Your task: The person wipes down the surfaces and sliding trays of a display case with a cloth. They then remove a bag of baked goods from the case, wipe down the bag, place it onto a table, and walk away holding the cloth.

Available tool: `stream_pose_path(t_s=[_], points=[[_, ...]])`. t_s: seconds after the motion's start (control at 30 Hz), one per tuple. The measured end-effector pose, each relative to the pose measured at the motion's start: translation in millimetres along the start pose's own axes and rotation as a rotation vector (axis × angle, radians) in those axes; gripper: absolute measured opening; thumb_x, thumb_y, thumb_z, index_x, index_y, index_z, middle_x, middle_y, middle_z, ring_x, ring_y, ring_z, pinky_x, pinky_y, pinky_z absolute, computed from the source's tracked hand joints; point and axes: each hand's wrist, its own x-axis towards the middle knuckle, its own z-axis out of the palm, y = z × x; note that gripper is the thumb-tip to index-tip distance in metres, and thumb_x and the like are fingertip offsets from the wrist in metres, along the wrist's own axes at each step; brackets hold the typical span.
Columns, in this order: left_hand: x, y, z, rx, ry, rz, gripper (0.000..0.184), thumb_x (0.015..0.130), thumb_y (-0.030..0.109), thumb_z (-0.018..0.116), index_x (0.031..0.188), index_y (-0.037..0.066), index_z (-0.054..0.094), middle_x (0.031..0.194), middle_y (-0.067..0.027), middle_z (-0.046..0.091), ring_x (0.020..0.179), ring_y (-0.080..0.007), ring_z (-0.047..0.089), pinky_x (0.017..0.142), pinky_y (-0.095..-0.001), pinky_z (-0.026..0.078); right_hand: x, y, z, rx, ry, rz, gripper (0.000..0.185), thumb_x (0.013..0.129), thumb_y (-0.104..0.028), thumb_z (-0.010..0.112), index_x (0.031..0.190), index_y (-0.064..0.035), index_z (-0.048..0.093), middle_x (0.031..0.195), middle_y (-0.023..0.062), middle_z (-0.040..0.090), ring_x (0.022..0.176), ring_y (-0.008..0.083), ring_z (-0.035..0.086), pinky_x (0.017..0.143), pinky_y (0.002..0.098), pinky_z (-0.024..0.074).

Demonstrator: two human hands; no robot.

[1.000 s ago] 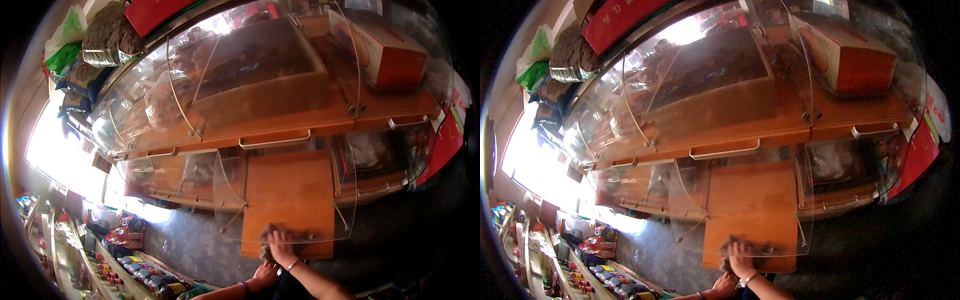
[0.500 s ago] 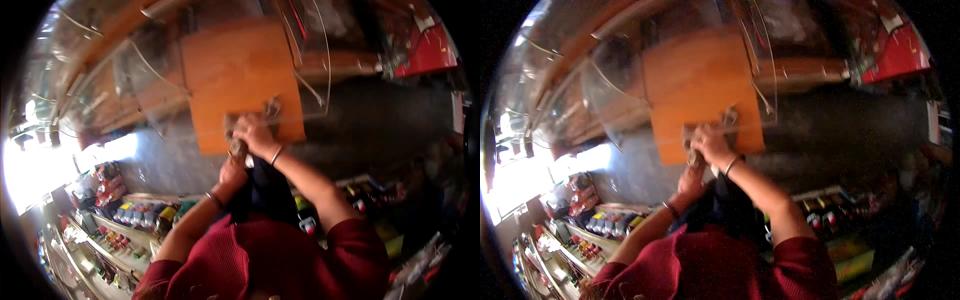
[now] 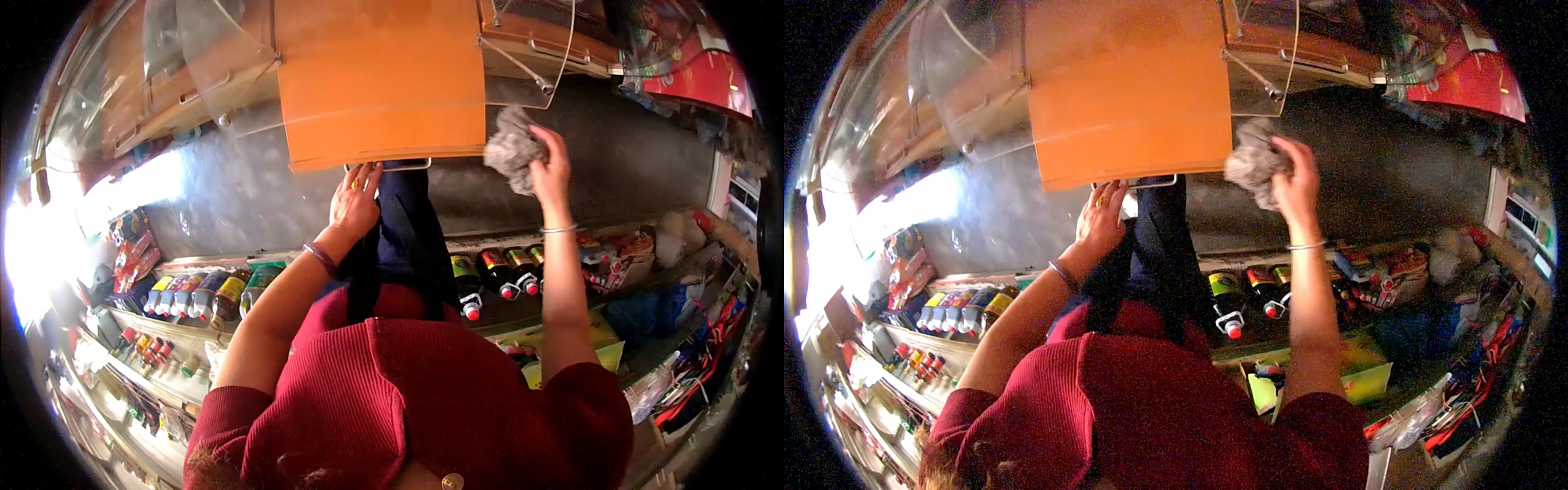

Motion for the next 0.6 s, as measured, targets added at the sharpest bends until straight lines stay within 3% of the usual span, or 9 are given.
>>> stream_pose_path(t_s=[0.07, 0.1, 0.13, 0.17, 0.3, 0.4, 0.43, 0.53, 0.6], points=[[-2.4, -2.1, 3.9, 0.006, 0.041, -0.016, 0.063, 0.068, 0.004, 0.054, 0.130, 0.004, 0.043, 0.133, -0.0138, 0.044, 0.124, -0.0294, 0.039, 0.103, -0.0397, 0.034, 2.8, -10.6, 42.7, -0.223, -0.135, -0.306, 0.056, 0.061, 0.006, 0.057, 0.115, -0.0123, 0.056, 0.110, 0.0108, 0.056, 0.104, 0.0292, 0.053, 0.095, 0.0411, 0.0399], [-4.1, -4.0, 6.0, 0.008, 0.040, -0.038, 0.063, 0.068, 0.004, 0.054, 0.130, 0.004, 0.043, 0.133, -0.0138, 0.044, 0.124, -0.0294, 0.039, 0.103, -0.0397, 0.034, -0.7, -28.5, 64.8, -0.299, -0.382, -0.203, 0.052, 0.061, 0.001, 0.062, 0.111, -0.0120, 0.058, 0.106, 0.0103, 0.056, 0.103, 0.0279, 0.052, 0.092, 0.0397, 0.0395], [-6.3, -6.3, 9.2, -0.002, 0.024, -0.020, 0.068, 0.067, 0.005, 0.057, 0.132, 0.004, 0.039, 0.135, -0.0146, 0.041, 0.126, -0.0305, 0.035, 0.105, -0.0394, 0.031, -13.2, -35.4, 89.8, -0.504, -0.240, -0.412, 0.049, 0.060, -0.005, 0.067, 0.107, -0.0114, 0.058, 0.099, 0.0080, 0.056, 0.100, 0.0267, 0.050, 0.088, 0.0386, 0.0386], [-7.3, -8.0, 12.9, -0.014, 0.012, 0.001, 0.073, 0.066, 0.007, 0.060, 0.135, 0.005, 0.035, 0.137, -0.0155, 0.037, 0.129, -0.0317, 0.031, 0.108, -0.0391, 0.028, -15.5, -42.5, 106.9, -0.546, -0.254, -0.385, 0.042, 0.063, -0.006, 0.065, 0.104, -0.0110, 0.059, 0.096, 0.0063, 0.054, 0.097, 0.0265, 0.050, 0.086, 0.0395, 0.0379], [-10.8, -4.3, 20.2, -0.071, 0.081, -0.009, 0.069, 0.065, 0.006, 0.059, 0.131, 0.000, 0.038, 0.139, -0.0166, 0.033, 0.134, -0.0309, 0.023, 0.110, -0.0376, 0.024, -11.0, -69.3, 153.4, -0.375, -0.333, -0.499, 0.025, 0.074, -0.008, 0.054, 0.097, -0.0111, 0.062, 0.093, 0.0056, 0.056, 0.093, 0.0256, 0.052, 0.080, 0.0404, 0.0401], [-12.2, -8.4, 30.9, 0.179, -0.276, -0.114, 0.062, 0.074, 0.024, 0.056, 0.129, 0.001, 0.043, 0.140, -0.0181, 0.034, 0.135, -0.0307, 0.022, 0.112, -0.0404, 0.017, -3.9, -106.9, 212.2, -0.310, -0.398, -0.676, 0.018, 0.077, -0.018, 0.053, 0.089, -0.0104, 0.065, 0.091, 0.0058, 0.059, 0.091, 0.0235, 0.055, 0.080, 0.0395, 0.0419], [-18.2, -11.3, 38.2, 0.153, -0.146, -0.105, 0.062, 0.077, 0.030, 0.054, 0.131, 0.002, 0.041, 0.139, -0.0185, 0.035, 0.135, -0.0305, 0.022, 0.112, -0.0408, 0.016, -0.7, -118.0, 233.9, -0.302, -0.394, -0.719, 0.016, 0.077, -0.020, 0.054, 0.084, -0.0102, 0.065, 0.089, 0.0063, 0.061, 0.090, 0.0228, 0.056, 0.080, 0.0394, 0.0422], [-17.6, -13.6, 38.1, -0.155, -0.297, -0.148, 0.053, 0.082, 0.019, 0.048, 0.130, 0.000, 0.042, 0.138, -0.0206, 0.037, 0.133, -0.0301, 0.028, 0.111, -0.0395, 0.021, 1.1, -158.7, 293.8, -0.256, -0.501, -0.799, 0.017, 0.078, -0.019, 0.053, 0.082, -0.0090, 0.067, 0.091, 0.0079, 0.063, 0.091, 0.0243, 0.058, 0.080, 0.0398, 0.0431], [-19.2, -6.7, 32.2, -0.127, -0.044, -0.092, 0.056, 0.086, 0.025, 0.045, 0.134, 0.000, 0.036, 0.142, -0.0192, 0.033, 0.133, -0.0275, 0.028, 0.111, -0.0402, 0.020, -2.0, -181.3, 322.1, -0.349, -0.551, -0.838, 0.015, 0.078, -0.020, 0.054, 0.083, -0.0120, 0.066, 0.093, 0.0072, 0.061, 0.091, 0.0236, 0.058, 0.081, 0.0377, 0.0436]])
